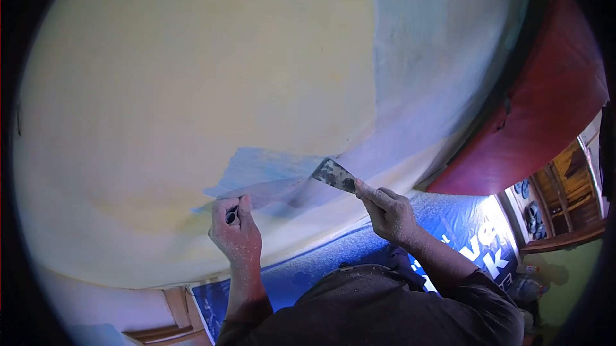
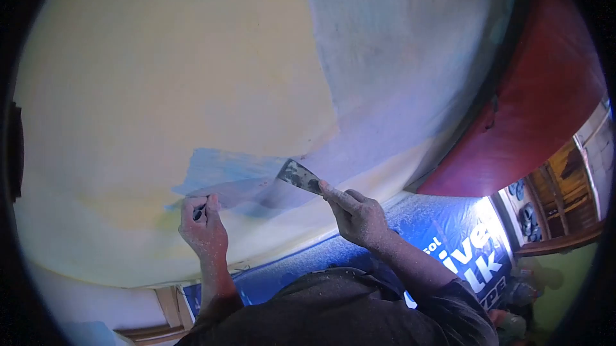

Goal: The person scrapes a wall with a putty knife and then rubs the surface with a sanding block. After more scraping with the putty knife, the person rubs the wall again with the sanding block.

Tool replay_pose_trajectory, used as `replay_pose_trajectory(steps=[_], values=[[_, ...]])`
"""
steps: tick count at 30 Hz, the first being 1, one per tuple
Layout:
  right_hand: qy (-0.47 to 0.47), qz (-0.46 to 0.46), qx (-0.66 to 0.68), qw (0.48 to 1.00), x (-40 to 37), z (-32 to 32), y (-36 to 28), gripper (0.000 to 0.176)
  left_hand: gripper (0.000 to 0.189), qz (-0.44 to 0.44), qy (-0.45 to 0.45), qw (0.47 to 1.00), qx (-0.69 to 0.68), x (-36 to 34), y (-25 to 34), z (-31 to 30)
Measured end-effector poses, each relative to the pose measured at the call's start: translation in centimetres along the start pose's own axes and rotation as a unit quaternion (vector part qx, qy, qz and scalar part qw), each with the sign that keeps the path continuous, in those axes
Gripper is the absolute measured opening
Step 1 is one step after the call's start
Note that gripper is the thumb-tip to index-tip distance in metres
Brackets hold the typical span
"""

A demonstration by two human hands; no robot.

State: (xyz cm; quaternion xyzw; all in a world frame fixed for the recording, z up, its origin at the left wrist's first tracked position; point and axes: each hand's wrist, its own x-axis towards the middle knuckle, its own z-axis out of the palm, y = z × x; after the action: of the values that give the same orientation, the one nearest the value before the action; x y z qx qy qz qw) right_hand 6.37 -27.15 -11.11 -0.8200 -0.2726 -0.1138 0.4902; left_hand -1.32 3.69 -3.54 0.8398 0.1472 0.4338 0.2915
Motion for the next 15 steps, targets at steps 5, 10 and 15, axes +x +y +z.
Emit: replay_pose_trajectory(steps=[5,10,15], values=[[-0.016,-0.012,-0.002,1.000,-0.4,-0.3,-0.1,0.057,0.022,-0.020,0.008,1.000,-0.020,-0.1,0.0,0.2],[-0.031,-0.026,-0.004,0.999,0.4,-0.8,-0.9,0.058,0.022,-0.024,0.002,1.000,-0.017,0.0,0.7,0.0],[-0.047,-0.009,-0.013,0.999,0.2,-0.8,-0.5,0.059,0.023,-0.014,0.009,1.000,-0.015,-0.1,-0.2,0.2]])
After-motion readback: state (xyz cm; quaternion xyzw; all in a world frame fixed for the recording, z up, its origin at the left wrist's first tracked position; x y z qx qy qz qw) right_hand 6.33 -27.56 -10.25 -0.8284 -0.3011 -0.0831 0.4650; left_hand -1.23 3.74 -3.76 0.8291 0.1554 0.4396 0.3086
